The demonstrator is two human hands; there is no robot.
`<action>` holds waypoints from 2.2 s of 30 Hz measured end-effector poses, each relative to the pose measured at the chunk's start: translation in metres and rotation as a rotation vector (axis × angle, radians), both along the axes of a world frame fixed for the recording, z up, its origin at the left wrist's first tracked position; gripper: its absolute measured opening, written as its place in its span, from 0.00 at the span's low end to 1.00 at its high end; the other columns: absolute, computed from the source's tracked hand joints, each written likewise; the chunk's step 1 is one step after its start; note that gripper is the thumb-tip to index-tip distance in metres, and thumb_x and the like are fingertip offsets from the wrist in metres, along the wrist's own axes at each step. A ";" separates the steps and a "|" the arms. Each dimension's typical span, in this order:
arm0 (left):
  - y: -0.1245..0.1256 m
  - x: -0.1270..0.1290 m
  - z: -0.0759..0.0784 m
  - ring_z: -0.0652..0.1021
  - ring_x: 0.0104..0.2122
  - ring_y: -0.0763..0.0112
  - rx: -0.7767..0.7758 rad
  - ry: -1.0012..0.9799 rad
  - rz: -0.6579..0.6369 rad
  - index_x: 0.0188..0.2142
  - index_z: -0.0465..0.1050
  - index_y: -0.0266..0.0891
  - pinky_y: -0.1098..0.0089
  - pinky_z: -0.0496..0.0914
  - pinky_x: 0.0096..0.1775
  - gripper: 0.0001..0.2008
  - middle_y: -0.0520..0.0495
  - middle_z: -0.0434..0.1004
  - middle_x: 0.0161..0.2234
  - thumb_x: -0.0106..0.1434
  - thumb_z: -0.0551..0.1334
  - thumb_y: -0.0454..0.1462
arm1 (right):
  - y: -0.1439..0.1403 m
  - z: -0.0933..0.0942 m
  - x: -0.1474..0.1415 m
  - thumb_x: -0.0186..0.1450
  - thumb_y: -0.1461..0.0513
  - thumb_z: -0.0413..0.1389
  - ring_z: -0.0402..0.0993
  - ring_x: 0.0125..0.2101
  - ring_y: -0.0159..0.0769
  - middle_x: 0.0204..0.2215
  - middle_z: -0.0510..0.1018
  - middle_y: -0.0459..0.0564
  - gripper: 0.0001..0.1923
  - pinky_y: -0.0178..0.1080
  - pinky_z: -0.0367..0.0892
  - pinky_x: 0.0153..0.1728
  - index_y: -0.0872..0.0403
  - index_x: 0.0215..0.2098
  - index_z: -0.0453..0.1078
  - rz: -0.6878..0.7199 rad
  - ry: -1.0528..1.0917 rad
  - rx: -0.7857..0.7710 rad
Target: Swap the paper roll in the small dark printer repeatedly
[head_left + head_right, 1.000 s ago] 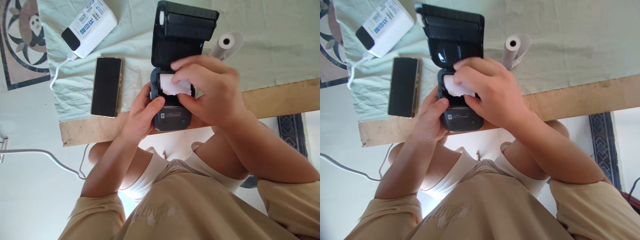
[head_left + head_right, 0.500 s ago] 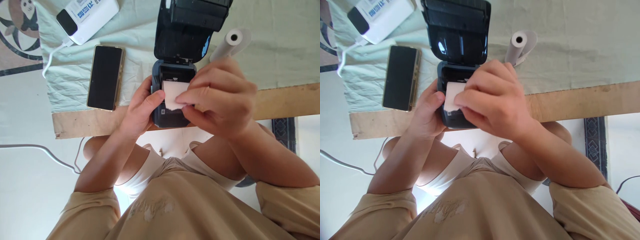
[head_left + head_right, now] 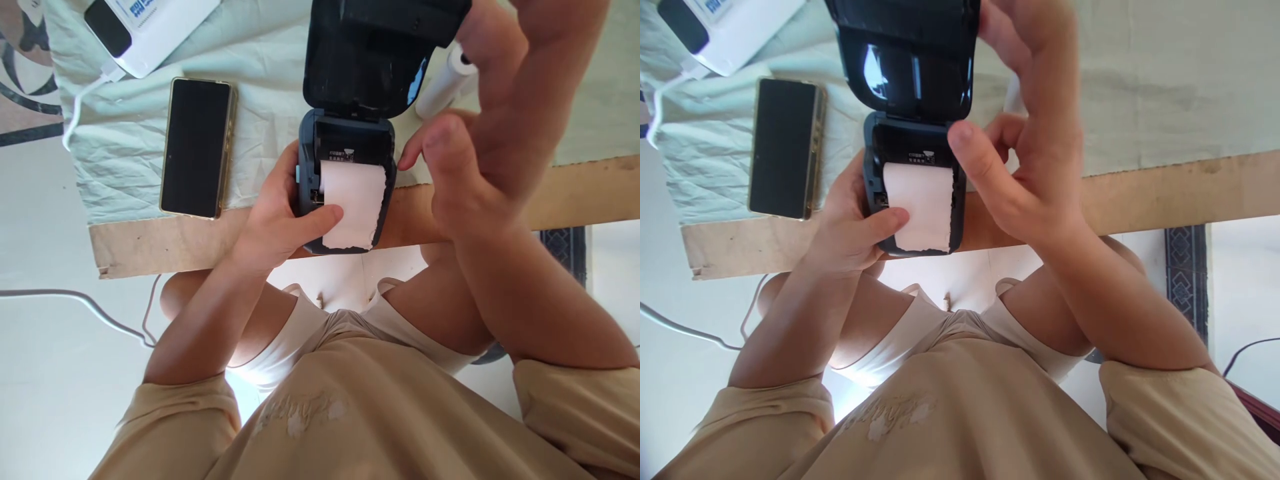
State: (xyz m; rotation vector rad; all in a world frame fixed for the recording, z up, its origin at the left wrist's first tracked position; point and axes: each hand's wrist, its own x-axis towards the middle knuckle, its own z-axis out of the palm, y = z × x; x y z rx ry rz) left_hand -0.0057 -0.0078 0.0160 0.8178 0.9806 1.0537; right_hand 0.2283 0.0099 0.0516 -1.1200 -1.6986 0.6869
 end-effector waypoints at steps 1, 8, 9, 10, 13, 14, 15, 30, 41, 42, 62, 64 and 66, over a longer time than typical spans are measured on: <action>0.000 -0.001 -0.002 0.88 0.51 0.49 0.018 0.002 -0.011 0.56 0.81 0.45 0.63 0.82 0.44 0.30 0.48 0.86 0.41 0.56 0.85 0.39 | 0.001 -0.001 0.000 0.83 0.48 0.60 0.73 0.75 0.51 0.75 0.69 0.45 0.17 0.38 0.80 0.35 0.33 0.68 0.78 0.008 0.039 0.011; 0.005 -0.007 -0.013 0.86 0.49 0.55 0.099 0.005 -0.038 0.57 0.80 0.44 0.64 0.82 0.45 0.32 0.49 0.88 0.45 0.56 0.86 0.40 | 0.007 -0.013 0.003 0.78 0.53 0.66 0.78 0.55 0.46 0.58 0.80 0.52 0.04 0.43 0.83 0.40 0.40 0.48 0.84 0.119 -0.149 0.135; 0.005 -0.007 -0.013 0.86 0.49 0.55 0.106 -0.021 -0.032 0.56 0.80 0.44 0.63 0.82 0.46 0.31 0.48 0.88 0.46 0.55 0.87 0.40 | 0.007 -0.014 0.003 0.77 0.55 0.66 0.78 0.54 0.46 0.60 0.78 0.54 0.03 0.45 0.83 0.41 0.42 0.46 0.83 0.162 -0.160 0.108; 0.005 -0.006 -0.013 0.86 0.49 0.55 0.115 -0.053 -0.028 0.55 0.81 0.44 0.61 0.83 0.47 0.31 0.48 0.88 0.46 0.55 0.87 0.39 | 0.007 -0.015 0.002 0.76 0.55 0.66 0.78 0.53 0.46 0.61 0.77 0.55 0.03 0.46 0.83 0.42 0.44 0.44 0.82 0.204 -0.154 0.068; 0.003 -0.002 -0.010 0.87 0.51 0.52 0.142 -0.131 -0.029 0.55 0.82 0.45 0.59 0.84 0.48 0.28 0.47 0.87 0.46 0.58 0.87 0.43 | 0.007 -0.017 -0.002 0.73 0.53 0.69 0.79 0.53 0.46 0.64 0.75 0.55 0.08 0.45 0.80 0.40 0.45 0.47 0.80 0.257 -0.006 -0.066; 0.001 0.001 -0.009 0.88 0.52 0.52 0.141 -0.133 -0.024 0.56 0.82 0.46 0.60 0.84 0.46 0.28 0.47 0.86 0.45 0.61 0.86 0.46 | 0.007 -0.018 -0.004 0.72 0.50 0.71 0.78 0.55 0.46 0.65 0.76 0.54 0.14 0.43 0.79 0.38 0.44 0.51 0.79 0.262 0.058 -0.118; -0.001 0.003 -0.007 0.88 0.52 0.51 0.129 -0.122 -0.015 0.56 0.81 0.47 0.62 0.83 0.43 0.27 0.47 0.85 0.44 0.63 0.84 0.50 | 0.008 -0.018 -0.005 0.71 0.47 0.73 0.78 0.57 0.46 0.66 0.76 0.53 0.20 0.41 0.77 0.36 0.43 0.56 0.78 0.264 0.118 -0.178; 0.003 -0.002 0.018 0.87 0.51 0.48 -0.009 0.080 -0.092 0.57 0.79 0.46 0.64 0.76 0.40 0.27 0.43 0.84 0.49 0.68 0.77 0.58 | 0.017 -0.024 -0.008 0.60 0.32 0.76 0.81 0.53 0.46 0.56 0.81 0.49 0.43 0.44 0.82 0.50 0.43 0.63 0.74 0.275 0.111 -0.404; 0.006 0.010 0.005 0.84 0.69 0.50 -0.042 -0.215 0.061 0.44 0.85 0.42 0.60 0.83 0.65 0.18 0.45 0.91 0.43 0.81 0.66 0.52 | 0.017 -0.045 -0.002 0.68 0.43 0.74 0.83 0.58 0.43 0.71 0.75 0.49 0.35 0.36 0.75 0.31 0.40 0.68 0.71 0.263 0.150 -0.176; 0.006 0.010 0.003 0.84 0.69 0.51 -0.038 -0.196 0.100 0.44 0.85 0.42 0.61 0.82 0.66 0.18 0.46 0.91 0.42 0.82 0.66 0.52 | 0.018 -0.047 -0.002 0.68 0.43 0.73 0.83 0.56 0.42 0.71 0.75 0.49 0.35 0.36 0.73 0.30 0.40 0.68 0.70 0.272 0.160 -0.158; 0.005 0.013 0.010 0.76 0.77 0.39 -0.025 -0.123 0.010 0.49 0.82 0.44 0.51 0.81 0.70 0.17 0.44 0.91 0.55 0.69 0.76 0.50 | 0.007 -0.004 -0.021 0.80 0.51 0.58 0.75 0.30 0.31 0.46 0.73 0.47 0.09 0.39 0.68 0.25 0.44 0.45 0.64 -0.195 0.156 0.020; 0.004 0.015 0.010 0.75 0.78 0.39 -0.048 -0.116 0.044 0.49 0.81 0.44 0.52 0.81 0.70 0.18 0.44 0.91 0.54 0.69 0.77 0.51 | 0.010 0.004 -0.022 0.80 0.55 0.57 0.84 0.43 0.36 0.45 0.73 0.48 0.11 0.37 0.69 0.27 0.45 0.41 0.60 -0.152 0.143 -0.008; 0.003 0.017 0.011 0.74 0.79 0.39 -0.055 -0.109 0.061 0.51 0.81 0.44 0.53 0.81 0.70 0.19 0.44 0.90 0.55 0.68 0.77 0.51 | 0.010 0.009 -0.021 0.80 0.58 0.56 0.85 0.48 0.38 0.44 0.77 0.47 0.11 0.39 0.70 0.32 0.46 0.39 0.61 -0.100 -0.009 -0.004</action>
